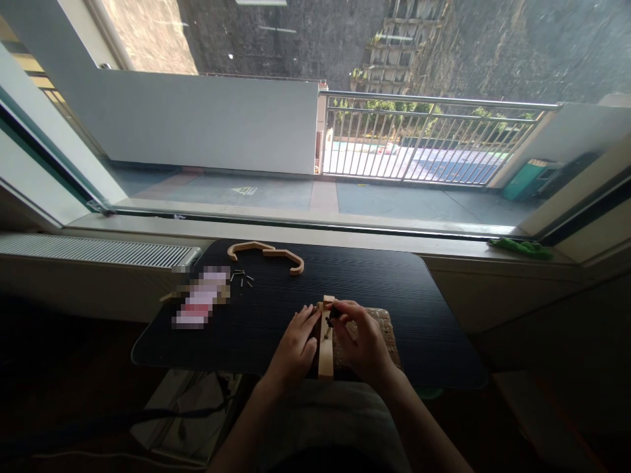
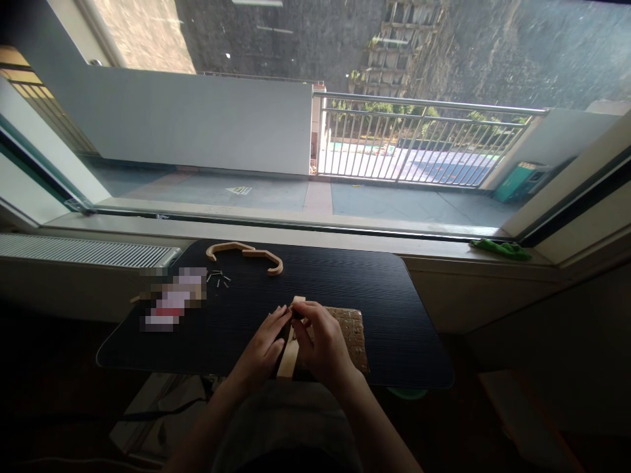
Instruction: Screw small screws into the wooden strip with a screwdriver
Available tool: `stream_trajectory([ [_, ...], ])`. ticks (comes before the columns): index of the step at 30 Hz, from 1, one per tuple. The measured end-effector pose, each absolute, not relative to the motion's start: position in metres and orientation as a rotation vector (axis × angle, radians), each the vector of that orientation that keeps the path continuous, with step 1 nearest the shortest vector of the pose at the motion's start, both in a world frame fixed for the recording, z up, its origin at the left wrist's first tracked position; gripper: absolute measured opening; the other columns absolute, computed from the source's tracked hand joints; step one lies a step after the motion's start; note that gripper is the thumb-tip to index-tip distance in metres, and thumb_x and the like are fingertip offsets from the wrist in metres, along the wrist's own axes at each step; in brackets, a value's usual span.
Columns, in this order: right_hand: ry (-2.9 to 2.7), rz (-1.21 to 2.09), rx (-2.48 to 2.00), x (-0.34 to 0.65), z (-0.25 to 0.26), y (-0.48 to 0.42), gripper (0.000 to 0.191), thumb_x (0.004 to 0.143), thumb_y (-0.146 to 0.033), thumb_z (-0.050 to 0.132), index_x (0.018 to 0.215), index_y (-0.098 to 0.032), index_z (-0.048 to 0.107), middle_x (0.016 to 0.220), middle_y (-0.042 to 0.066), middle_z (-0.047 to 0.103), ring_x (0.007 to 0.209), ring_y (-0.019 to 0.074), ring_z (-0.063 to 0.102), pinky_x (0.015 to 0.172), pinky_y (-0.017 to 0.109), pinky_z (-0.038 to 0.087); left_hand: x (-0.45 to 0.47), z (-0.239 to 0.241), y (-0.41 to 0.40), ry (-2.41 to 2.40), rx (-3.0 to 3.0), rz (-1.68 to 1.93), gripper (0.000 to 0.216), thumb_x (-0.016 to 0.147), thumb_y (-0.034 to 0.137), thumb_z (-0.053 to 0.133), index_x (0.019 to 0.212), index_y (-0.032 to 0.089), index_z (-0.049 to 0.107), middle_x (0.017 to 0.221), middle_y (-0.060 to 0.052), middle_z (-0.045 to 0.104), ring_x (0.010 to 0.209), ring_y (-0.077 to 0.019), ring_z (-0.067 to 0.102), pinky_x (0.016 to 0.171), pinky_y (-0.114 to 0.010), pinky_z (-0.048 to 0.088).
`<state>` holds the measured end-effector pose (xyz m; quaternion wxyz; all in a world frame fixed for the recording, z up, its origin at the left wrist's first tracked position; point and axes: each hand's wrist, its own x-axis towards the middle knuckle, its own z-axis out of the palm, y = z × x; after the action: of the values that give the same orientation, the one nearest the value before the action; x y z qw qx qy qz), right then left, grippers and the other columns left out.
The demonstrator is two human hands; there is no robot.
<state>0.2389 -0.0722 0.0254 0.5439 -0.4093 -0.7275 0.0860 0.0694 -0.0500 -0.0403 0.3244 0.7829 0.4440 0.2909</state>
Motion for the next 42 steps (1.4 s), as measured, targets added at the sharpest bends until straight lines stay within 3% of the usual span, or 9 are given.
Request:
stream_trajectory([
  [8,-1.725,0.21,-0.97,0.239,0.024,-0.071,0.033,0.089,-0.009,0.054,0.118,-0.024,0.054,0.107,0.007,0.068,0.08,0.0161,0.068,0.066,0.029,0.058,0.075,-0.041,-0.06,1.164,2.074,0.785,0.057,0.087,0.016,0.036,0.144,0.019,0.043,0.153,-0.009,0.04,0.143,-0.0238,0.035,0.118,-0.052,0.025],
  [18,-1.729,0.226,-0.969,0.24,0.021,-0.071,0.033,0.088,-0.009,0.055,0.118,-0.024,0.055,0.107,0.008,0.068,0.086,0.018,0.069,0.069,0.03,0.059,0.078,-0.039,-0.062,1.224,2.058,0.874,0.052,0.08,0.016,0.045,0.131,0.017,0.053,0.143,-0.013,0.053,0.135,-0.0281,0.046,0.116,-0.057,0.026],
  [26,-1.715,0.238,-0.968,0.243,0.021,-0.072,0.033,0.088,-0.011,0.056,0.119,-0.024,0.058,0.106,0.007,0.07,0.081,0.0171,0.07,0.066,0.029,0.06,0.079,-0.035,-0.061,1.243,2.049,0.87,0.049,0.077,0.016,0.05,0.126,0.022,0.056,0.139,-0.009,0.057,0.131,-0.0276,0.05,0.117,-0.055,0.027],
  [34,-1.772,0.195,-0.954,0.244,0.024,-0.071,0.033,0.09,-0.01,0.056,0.119,-0.025,0.057,0.106,0.008,0.07,0.084,0.0188,0.069,0.071,0.034,0.06,0.074,-0.037,-0.061,1.206,2.13,0.805,0.053,0.08,0.019,0.052,0.133,0.022,0.05,0.144,-0.011,0.052,0.135,-0.0281,0.046,0.116,-0.054,0.028],
  [42,-1.792,0.173,-0.952,0.244,0.031,-0.069,0.03,0.089,-0.01,0.059,0.115,-0.024,0.059,0.098,0.006,0.069,0.076,0.0158,0.068,0.063,0.028,0.057,0.07,-0.037,-0.06,1.134,2.242,0.66,0.071,0.079,0.035,0.064,0.143,0.018,0.04,0.15,-0.015,0.043,0.14,-0.0319,0.038,0.117,-0.056,0.024],
])
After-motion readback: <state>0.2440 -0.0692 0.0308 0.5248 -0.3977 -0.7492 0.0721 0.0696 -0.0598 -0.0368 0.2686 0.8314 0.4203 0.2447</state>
